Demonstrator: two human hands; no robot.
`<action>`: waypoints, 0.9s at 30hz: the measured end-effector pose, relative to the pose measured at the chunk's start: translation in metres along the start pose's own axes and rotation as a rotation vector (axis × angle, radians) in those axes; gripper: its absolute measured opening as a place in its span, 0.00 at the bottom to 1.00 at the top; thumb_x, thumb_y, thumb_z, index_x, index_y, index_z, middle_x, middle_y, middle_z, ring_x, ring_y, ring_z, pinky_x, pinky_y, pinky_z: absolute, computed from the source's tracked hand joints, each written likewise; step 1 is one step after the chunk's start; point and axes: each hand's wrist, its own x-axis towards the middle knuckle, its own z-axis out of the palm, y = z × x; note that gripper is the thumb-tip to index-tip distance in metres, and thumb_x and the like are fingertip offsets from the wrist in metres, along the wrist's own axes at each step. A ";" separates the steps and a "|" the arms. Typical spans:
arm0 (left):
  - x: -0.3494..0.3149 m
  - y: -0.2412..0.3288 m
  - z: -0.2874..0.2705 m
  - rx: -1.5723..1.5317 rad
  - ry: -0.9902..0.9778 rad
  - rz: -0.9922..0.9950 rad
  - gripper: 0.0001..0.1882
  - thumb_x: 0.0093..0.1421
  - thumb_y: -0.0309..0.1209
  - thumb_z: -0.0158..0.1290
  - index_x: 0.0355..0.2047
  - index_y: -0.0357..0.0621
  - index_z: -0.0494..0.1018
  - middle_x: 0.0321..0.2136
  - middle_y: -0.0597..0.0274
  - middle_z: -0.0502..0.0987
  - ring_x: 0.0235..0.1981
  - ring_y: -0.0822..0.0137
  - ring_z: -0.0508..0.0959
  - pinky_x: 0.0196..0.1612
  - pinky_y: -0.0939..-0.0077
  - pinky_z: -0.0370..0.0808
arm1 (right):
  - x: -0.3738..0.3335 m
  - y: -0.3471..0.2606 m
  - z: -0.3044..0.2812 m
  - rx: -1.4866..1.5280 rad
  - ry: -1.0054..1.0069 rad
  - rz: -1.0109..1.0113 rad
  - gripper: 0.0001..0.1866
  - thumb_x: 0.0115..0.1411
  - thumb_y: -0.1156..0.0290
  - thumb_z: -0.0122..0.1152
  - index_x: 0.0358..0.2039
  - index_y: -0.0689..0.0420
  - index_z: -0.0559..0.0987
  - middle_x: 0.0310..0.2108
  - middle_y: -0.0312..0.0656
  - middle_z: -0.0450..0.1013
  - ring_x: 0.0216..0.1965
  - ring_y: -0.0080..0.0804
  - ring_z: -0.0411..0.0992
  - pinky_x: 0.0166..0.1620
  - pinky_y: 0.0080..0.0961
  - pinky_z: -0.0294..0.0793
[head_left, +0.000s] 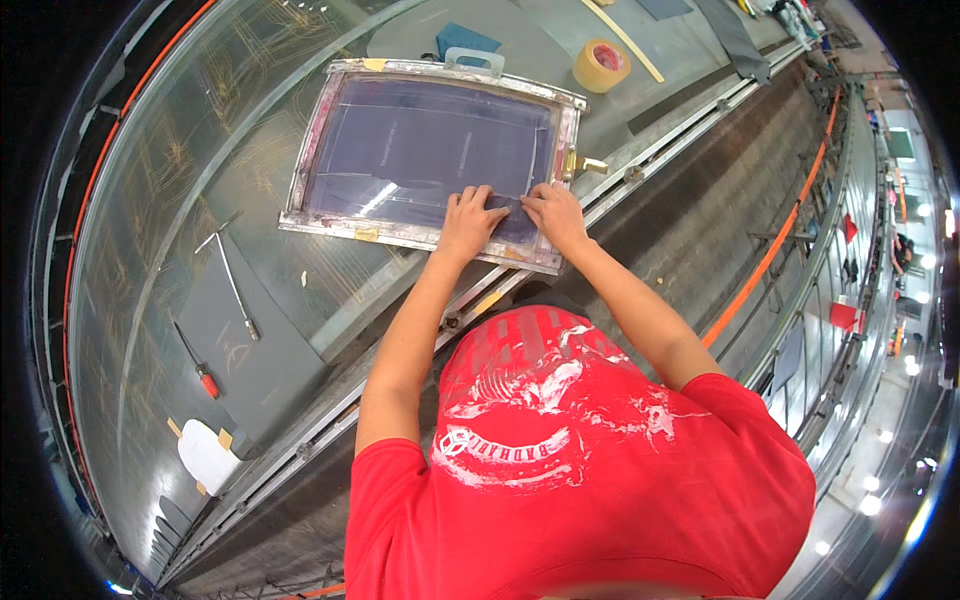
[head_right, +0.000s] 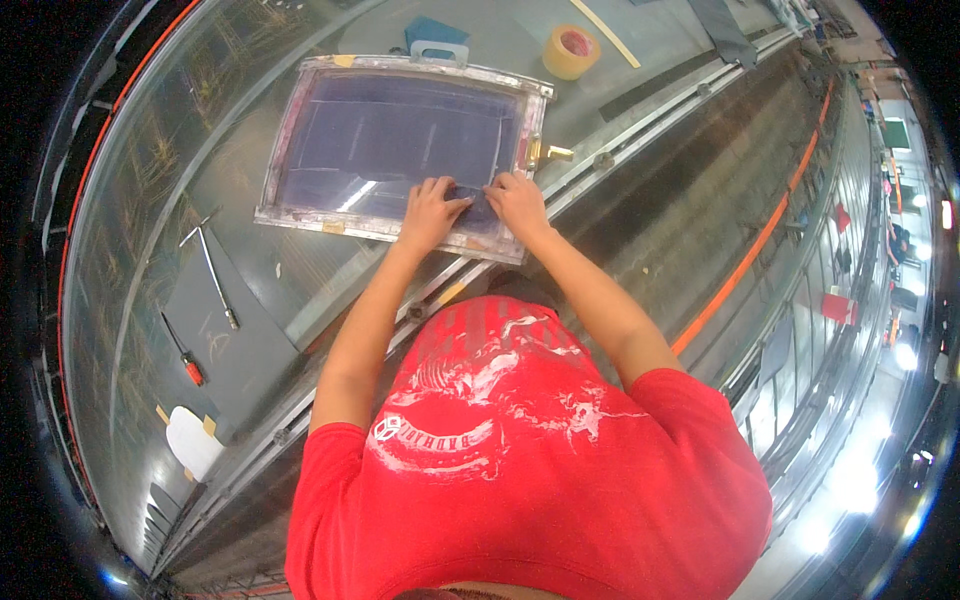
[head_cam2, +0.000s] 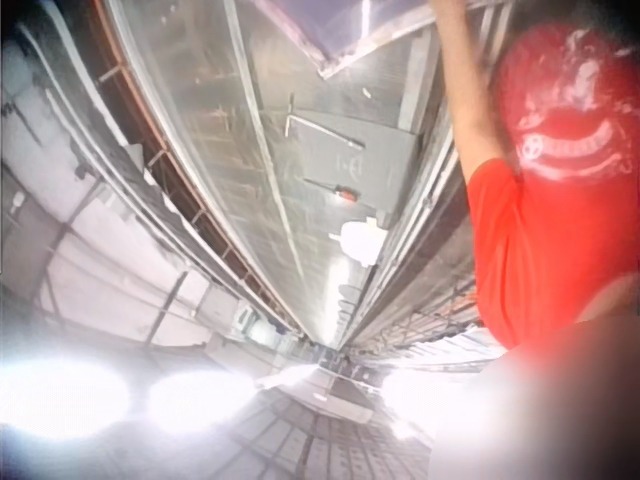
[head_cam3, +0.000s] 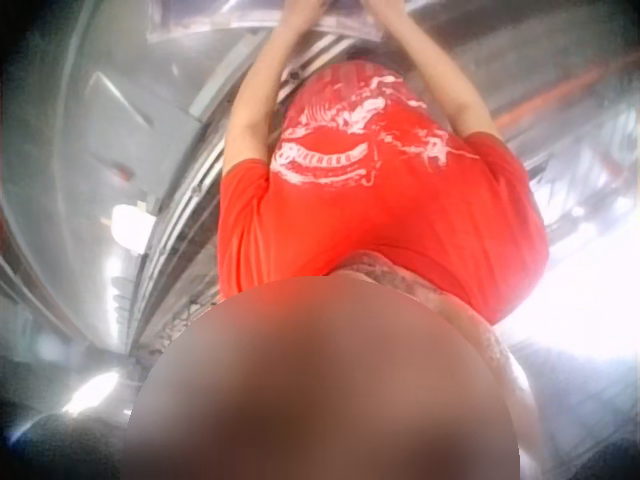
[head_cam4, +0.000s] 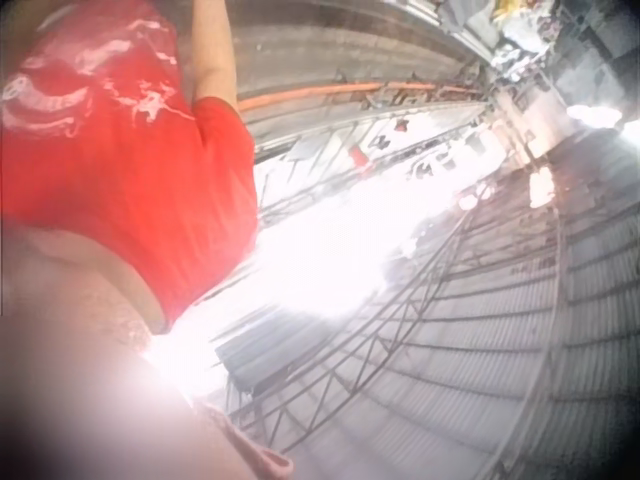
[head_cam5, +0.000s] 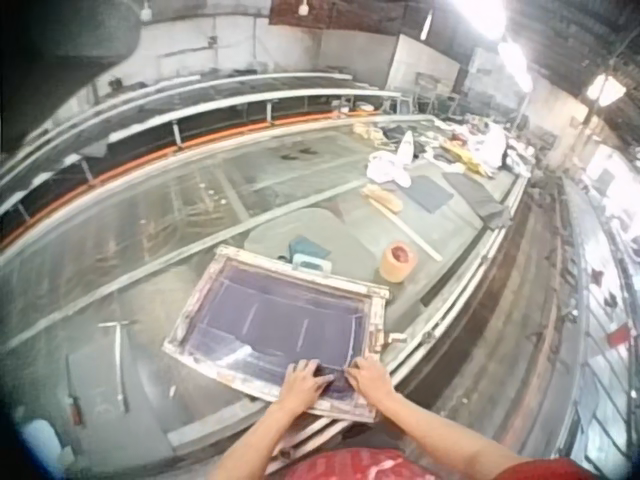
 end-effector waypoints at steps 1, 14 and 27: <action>0.003 -0.002 -0.002 -0.008 -0.008 -0.001 0.10 0.57 0.35 0.56 0.37 0.61 0.85 0.45 0.63 0.74 0.50 0.60 0.71 0.50 0.59 0.66 | 0.001 0.002 0.000 0.025 0.010 -0.008 0.09 0.52 0.68 0.67 0.34 0.54 0.85 0.33 0.36 0.72 0.39 0.39 0.71 0.42 0.35 0.73; -0.006 0.024 0.011 0.144 -0.085 -0.115 0.20 0.63 0.49 0.51 0.50 0.57 0.80 0.63 0.55 0.65 0.63 0.54 0.64 0.63 0.36 0.58 | 0.016 0.022 0.011 0.158 0.013 -0.094 0.05 0.47 0.70 0.68 0.25 0.54 0.80 0.28 0.39 0.72 0.35 0.40 0.70 0.39 0.36 0.72; -0.009 0.051 0.026 0.258 -0.156 -0.261 0.27 0.69 0.48 0.43 0.64 0.53 0.66 0.71 0.58 0.52 0.71 0.52 0.53 0.63 0.22 0.49 | 0.014 0.020 0.012 0.152 0.000 -0.083 0.05 0.47 0.69 0.68 0.24 0.55 0.80 0.26 0.38 0.72 0.33 0.40 0.71 0.38 0.36 0.72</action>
